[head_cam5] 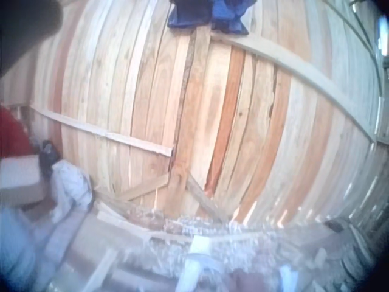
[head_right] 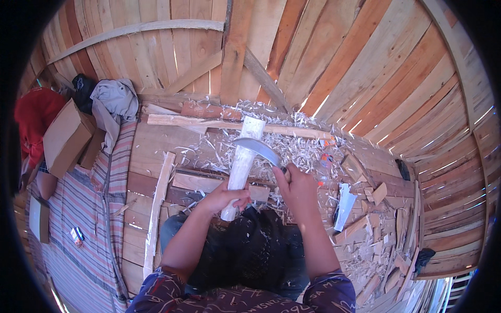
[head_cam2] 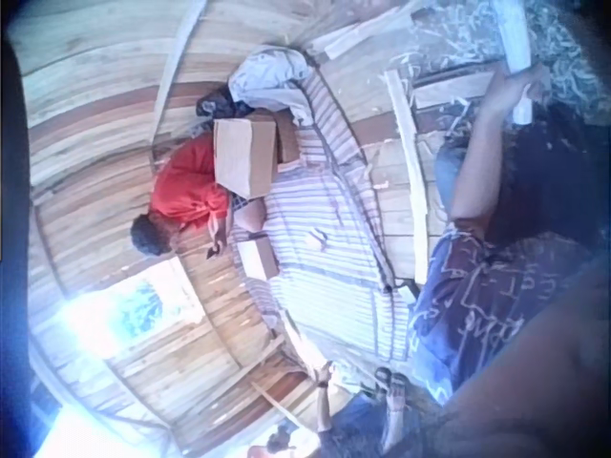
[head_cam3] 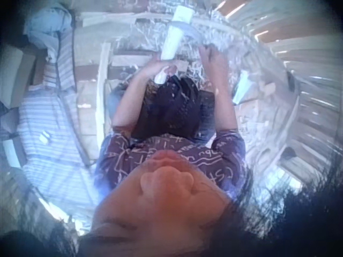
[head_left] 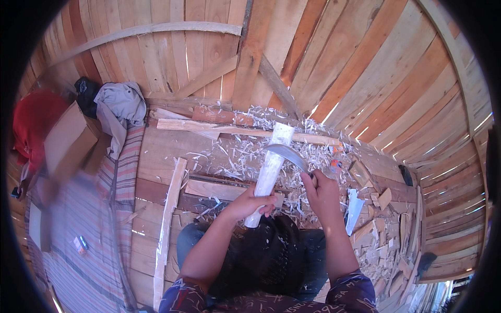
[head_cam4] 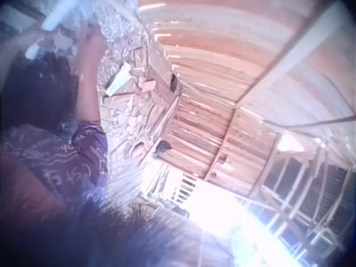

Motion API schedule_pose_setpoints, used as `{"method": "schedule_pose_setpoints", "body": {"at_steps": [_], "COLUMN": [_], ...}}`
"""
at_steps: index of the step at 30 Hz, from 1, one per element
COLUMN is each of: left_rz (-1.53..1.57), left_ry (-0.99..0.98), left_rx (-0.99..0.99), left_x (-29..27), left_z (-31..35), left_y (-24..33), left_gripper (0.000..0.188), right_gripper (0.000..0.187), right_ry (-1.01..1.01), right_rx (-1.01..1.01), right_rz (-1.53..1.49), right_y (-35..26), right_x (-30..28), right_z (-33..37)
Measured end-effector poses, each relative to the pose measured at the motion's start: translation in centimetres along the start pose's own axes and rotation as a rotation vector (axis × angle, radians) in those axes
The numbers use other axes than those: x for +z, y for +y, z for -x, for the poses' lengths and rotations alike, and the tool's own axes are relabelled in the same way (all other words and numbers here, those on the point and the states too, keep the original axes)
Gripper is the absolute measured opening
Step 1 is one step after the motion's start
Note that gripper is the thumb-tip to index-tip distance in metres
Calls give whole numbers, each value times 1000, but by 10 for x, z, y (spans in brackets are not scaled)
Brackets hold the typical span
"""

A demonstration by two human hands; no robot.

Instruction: The person carves a piece of light-colored wood using a curved knife while sitting on the floor. Wood shavings accumulate on the wooden surface and the person's lap as they whittle the object.

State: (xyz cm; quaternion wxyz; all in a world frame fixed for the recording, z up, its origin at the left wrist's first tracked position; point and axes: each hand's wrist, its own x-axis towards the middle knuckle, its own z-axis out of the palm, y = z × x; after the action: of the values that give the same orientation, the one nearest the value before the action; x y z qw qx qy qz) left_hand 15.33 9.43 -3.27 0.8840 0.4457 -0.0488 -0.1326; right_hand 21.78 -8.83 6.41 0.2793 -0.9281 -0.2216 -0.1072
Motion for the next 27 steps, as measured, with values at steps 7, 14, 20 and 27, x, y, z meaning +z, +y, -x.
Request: {"method": "schedule_pose_setpoints", "body": {"at_steps": [7,14,20,27], "left_rz": [2,318,522,281], "left_ry": [-10,-238,-152,-57], "left_rx": [72,13,228,188], "left_x": [5,12,-12,0], "left_z": [5,20,14,16], "left_y": [12,8,11,15], "left_gripper": [15,19,18,13], "right_gripper": [37,31,42,33], "right_ry": [187,711,458,-17], "right_rx": [-4,224,288,396], "right_rz": [219,-544,-158,255], "right_y": [-3,48,106,158], "right_x": [14,26,-3,12], "right_z": [-49,-33,20,156]}}
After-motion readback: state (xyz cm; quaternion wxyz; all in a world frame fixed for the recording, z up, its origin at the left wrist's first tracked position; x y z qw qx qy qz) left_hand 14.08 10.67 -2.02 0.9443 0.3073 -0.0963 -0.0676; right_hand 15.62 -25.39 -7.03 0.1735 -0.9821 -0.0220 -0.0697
